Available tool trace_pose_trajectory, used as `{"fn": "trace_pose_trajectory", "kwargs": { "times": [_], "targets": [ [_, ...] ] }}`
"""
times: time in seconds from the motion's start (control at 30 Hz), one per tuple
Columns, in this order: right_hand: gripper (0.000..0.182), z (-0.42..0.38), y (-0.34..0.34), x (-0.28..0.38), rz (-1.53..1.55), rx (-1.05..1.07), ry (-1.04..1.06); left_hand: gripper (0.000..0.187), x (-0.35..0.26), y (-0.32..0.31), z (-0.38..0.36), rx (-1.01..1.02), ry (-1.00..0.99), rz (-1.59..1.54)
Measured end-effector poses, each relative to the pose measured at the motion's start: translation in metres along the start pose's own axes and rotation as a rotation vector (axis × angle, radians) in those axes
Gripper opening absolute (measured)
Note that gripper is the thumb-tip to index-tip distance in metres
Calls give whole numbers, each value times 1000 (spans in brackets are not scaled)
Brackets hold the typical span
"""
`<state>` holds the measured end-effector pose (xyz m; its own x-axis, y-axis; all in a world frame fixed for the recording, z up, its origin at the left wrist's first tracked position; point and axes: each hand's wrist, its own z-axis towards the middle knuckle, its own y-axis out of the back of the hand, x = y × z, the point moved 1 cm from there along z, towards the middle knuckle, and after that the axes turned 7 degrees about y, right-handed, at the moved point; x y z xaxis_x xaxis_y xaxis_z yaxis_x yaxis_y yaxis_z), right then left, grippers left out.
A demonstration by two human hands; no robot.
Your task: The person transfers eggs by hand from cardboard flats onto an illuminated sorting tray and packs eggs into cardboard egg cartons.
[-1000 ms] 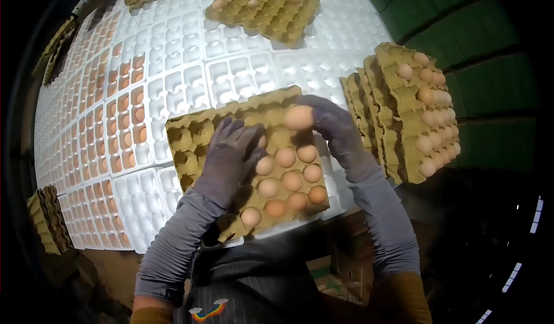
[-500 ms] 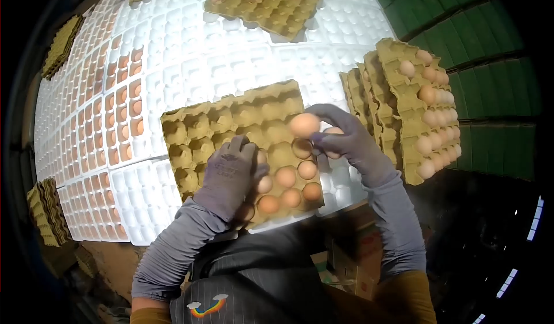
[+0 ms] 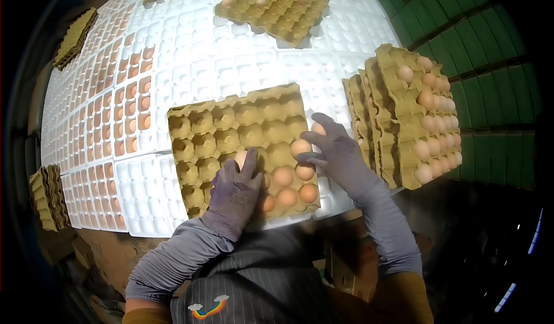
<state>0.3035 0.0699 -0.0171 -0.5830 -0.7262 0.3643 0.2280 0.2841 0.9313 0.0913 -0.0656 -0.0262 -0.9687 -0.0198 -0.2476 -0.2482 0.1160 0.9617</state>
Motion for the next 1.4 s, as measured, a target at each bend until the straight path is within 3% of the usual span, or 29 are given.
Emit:
{"fn": "trace_pose_trajectory", "kwargs": {
  "times": [0.07, 0.1, 0.17, 0.2, 0.23, 0.3, 0.33, 0.43, 0.47, 0.53, 0.57, 0.63, 0.7, 0.73, 0.77, 0.83, 0.93, 1.03, 1.07, 1.17, 1.27, 1.3, 1.37, 1.4],
  "targets": [
    [43, -14, 9, -6, 555, -34, -263, 36, 5, 10, 0, -66, 23, -89],
    [45, -18, 13, 1, 799, -59, -328, 42, 15, 23, -4, 1, 51, -311],
    [56, -23, 22, 20, 1246, -153, -408, 53, 52, 14, -15, 286, 271, -1214],
    [67, -26, 12, 27, 1176, -201, -385, 65, 63, 3, -31, 497, 466, -1833],
    [69, -24, 6, 41, 1404, -206, -538, 71, 65, 26, -39, 468, 459, -1937],
    [69, -14, 0, 62, 1557, -22, -542, 94, 71, 51, -60, 404, 601, -1856],
    [70, -3, -4, 79, 1538, 3, -531, 95, 82, 46, -71, 296, 539, -1751],
    [57, 23, -21, 127, 1468, 98, -497, 75, 116, 42, -111, 237, 769, -1908],
    [59, 35, -26, 143, 1448, 189, -427, 66, 148, 32, -129, 237, 509, -1723],
    [55, 67, -31, 181, 1267, 343, -356, 55, 194, 29, -156, 213, 793, -1631],
    [48, 83, -47, 198, 1070, 318, -159, 54, 214, 37, -168, 149, 951, -1580],
    [44, 117, -69, 238, 625, 261, 96, 57, 268, 24, -182, -212, 824, -1098],
    [51, 153, -106, 262, 292, 66, 268, 55, 315, 31, -178, -240, 789, -643],
    [49, 175, -121, 266, 188, 50, 274, 51, 327, 37, -169, -229, 827, -537],
    [48, 196, -136, 270, 82, 33, 277, 49, 344, 22, -167, -355, 693, -249],
    [45, 234, -159, 279, -87, 56, 232, 50, 363, 12, -153, -293, 661, -32],
    [40, 257, -182, 277, -197, 157, 191, 41, 376, 2, -141, -146, 578, 9],
    [36, 236, -174, 300, 133, 129, 101, 38, 364, 8, -133, -312, 408, -230],
    [35, 227, -173, 314, 149, 162, 83, 35, 355, 13, -128, -269, 337, -406],
    [37, 212, -211, 315, 50, 227, 112, 39, 345, 0, -113, -30, 335, -380],
    [41, 203, -195, 326, 226, 21, 52, 48, 353, 2, -134, -270, 449, -668],
    [44, 195, -201, 330, 306, -62, 12, 54, 358, -2, -142, -248, 530, -905],
    [50, 176, -229, 339, 462, -242, -73, 53, 357, -23, -153, -494, 478, -894],
    [55, 168, -247, 342, 458, -324, -74, 53, 357, -35, -153, -505, 472, -746]
  ]
}}
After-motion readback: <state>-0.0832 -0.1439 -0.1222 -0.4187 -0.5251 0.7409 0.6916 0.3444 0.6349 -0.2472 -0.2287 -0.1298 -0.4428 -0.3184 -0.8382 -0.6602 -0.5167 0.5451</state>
